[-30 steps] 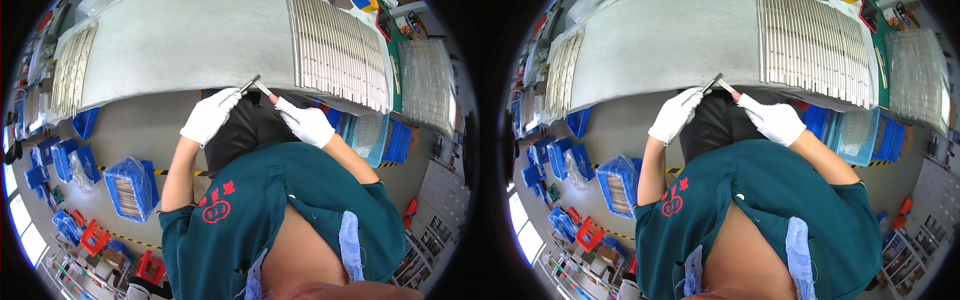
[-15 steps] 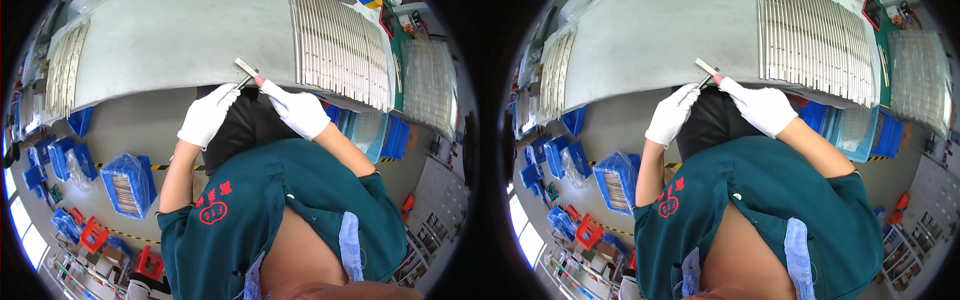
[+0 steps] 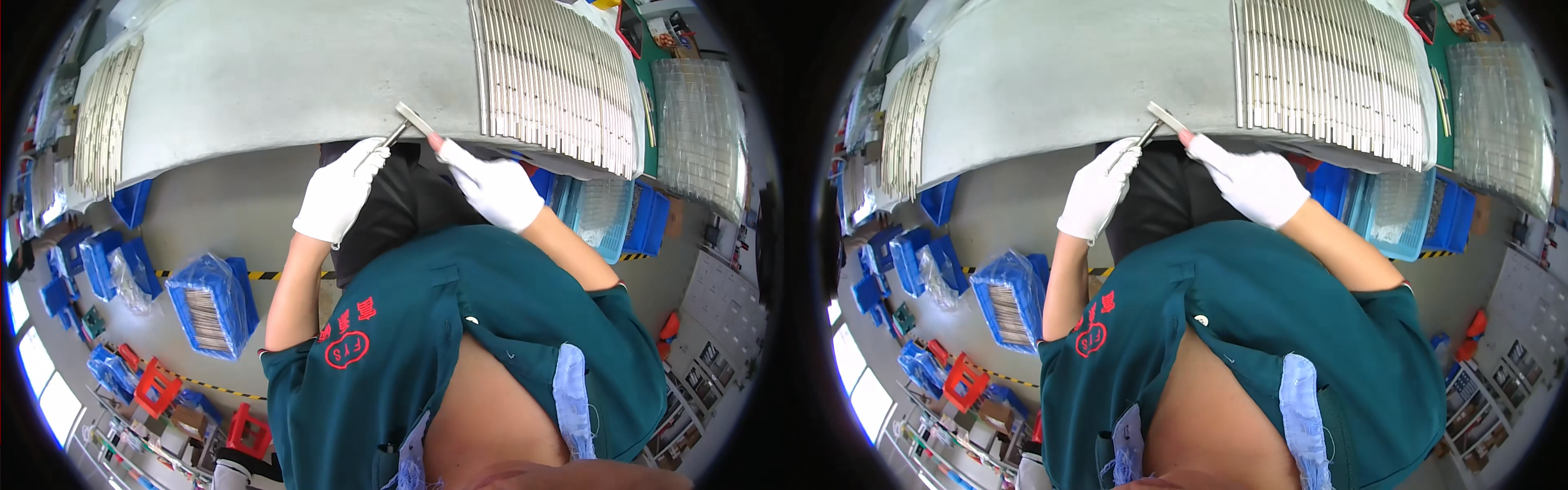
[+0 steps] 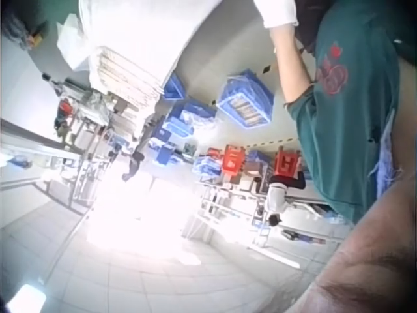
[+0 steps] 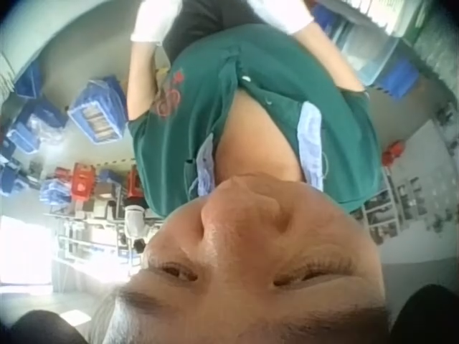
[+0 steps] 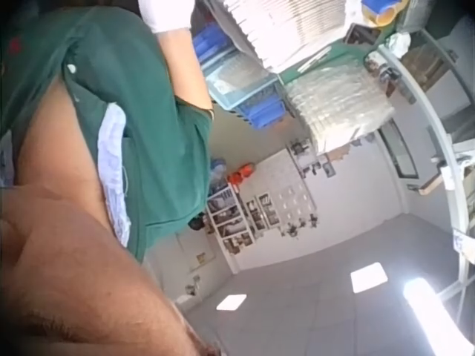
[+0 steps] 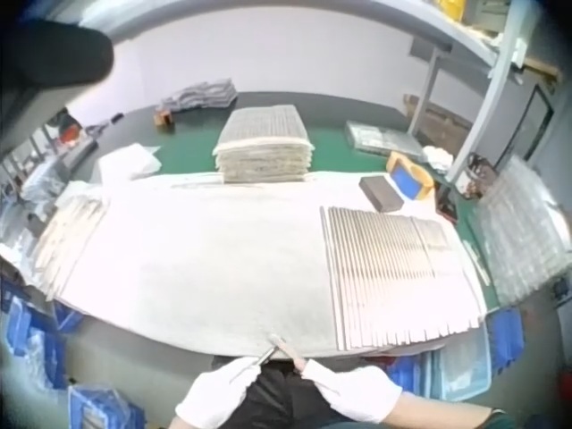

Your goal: Inspecting and measuring thin metal rods using a handheld gauge in a factory setting.

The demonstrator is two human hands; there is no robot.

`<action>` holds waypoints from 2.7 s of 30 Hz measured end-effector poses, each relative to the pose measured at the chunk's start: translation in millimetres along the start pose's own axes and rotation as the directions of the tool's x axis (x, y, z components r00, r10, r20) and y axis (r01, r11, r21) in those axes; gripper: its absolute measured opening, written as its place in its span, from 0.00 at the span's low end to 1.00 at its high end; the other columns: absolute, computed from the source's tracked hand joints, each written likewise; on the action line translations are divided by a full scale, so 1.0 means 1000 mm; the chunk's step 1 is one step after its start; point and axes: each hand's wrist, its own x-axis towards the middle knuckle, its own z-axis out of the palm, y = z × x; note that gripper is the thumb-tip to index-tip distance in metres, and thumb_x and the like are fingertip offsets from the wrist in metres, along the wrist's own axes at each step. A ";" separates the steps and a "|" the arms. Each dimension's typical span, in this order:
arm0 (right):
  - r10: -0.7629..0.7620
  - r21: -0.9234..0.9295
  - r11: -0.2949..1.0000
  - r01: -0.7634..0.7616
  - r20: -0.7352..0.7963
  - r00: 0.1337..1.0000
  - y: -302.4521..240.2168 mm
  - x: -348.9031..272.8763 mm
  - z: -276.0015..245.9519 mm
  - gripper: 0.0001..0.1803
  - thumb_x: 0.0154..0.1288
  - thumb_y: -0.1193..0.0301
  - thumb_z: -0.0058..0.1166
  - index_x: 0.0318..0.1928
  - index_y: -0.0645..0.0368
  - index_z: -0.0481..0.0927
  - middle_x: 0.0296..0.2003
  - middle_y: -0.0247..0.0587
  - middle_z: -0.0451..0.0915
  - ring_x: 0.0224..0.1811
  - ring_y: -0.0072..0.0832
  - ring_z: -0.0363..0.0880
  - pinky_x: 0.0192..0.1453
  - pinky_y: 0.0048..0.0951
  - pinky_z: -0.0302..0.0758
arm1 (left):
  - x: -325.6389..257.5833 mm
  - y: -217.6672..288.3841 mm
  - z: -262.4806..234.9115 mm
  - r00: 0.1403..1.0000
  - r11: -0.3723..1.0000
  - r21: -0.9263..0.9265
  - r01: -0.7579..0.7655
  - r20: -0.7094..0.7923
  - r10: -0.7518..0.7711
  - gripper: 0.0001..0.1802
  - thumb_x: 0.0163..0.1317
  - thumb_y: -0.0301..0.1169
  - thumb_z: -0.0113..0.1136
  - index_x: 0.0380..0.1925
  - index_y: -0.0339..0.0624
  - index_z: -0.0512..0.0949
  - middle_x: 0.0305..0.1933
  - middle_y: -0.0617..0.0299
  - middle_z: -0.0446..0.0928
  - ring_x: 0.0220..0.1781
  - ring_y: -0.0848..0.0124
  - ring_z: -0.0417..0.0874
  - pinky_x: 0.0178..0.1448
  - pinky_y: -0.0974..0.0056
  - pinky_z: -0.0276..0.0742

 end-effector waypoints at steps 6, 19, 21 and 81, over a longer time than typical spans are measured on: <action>-0.039 -0.134 0.990 0.041 0.018 0.999 -0.004 0.012 -0.005 0.23 0.61 0.72 0.47 0.58 0.46 0.70 0.26 0.46 0.77 0.12 0.35 0.70 0.18 0.33 0.69 | 0.000 0.007 0.000 0.999 0.999 0.044 -0.032 -0.002 0.032 0.16 0.63 0.32 0.54 0.49 0.39 0.76 0.30 0.71 0.76 0.21 0.86 0.64 0.26 0.78 0.62; 0.054 0.255 0.964 -0.071 0.071 0.996 0.000 0.021 -0.007 0.27 0.64 0.71 0.46 0.64 0.51 0.61 0.29 0.43 0.80 0.11 0.32 0.70 0.19 0.30 0.70 | 0.002 -0.008 0.003 0.996 0.992 -0.089 -0.090 0.012 0.091 0.15 0.63 0.32 0.53 0.48 0.36 0.75 0.28 0.70 0.74 0.21 0.85 0.63 0.25 0.77 0.61; -0.086 0.088 0.992 0.092 -0.072 0.994 0.012 0.014 0.003 0.27 0.64 0.71 0.44 0.64 0.52 0.60 0.26 0.41 0.79 0.13 0.28 0.72 0.20 0.27 0.72 | 0.003 0.007 0.000 0.996 0.982 -0.180 0.065 0.078 -0.052 0.15 0.64 0.33 0.52 0.48 0.37 0.75 0.27 0.67 0.74 0.21 0.82 0.66 0.27 0.75 0.64; -0.118 -0.006 0.993 0.118 -0.153 0.981 -0.003 0.004 0.013 0.35 0.63 0.68 0.44 0.69 0.49 0.48 0.11 0.40 0.71 0.08 0.34 0.67 0.14 0.35 0.65 | -0.008 0.018 0.050 0.979 0.774 -0.607 0.180 0.031 -0.204 0.16 0.68 0.34 0.43 0.51 0.39 0.71 0.19 0.71 0.67 0.14 0.86 0.58 0.17 0.78 0.54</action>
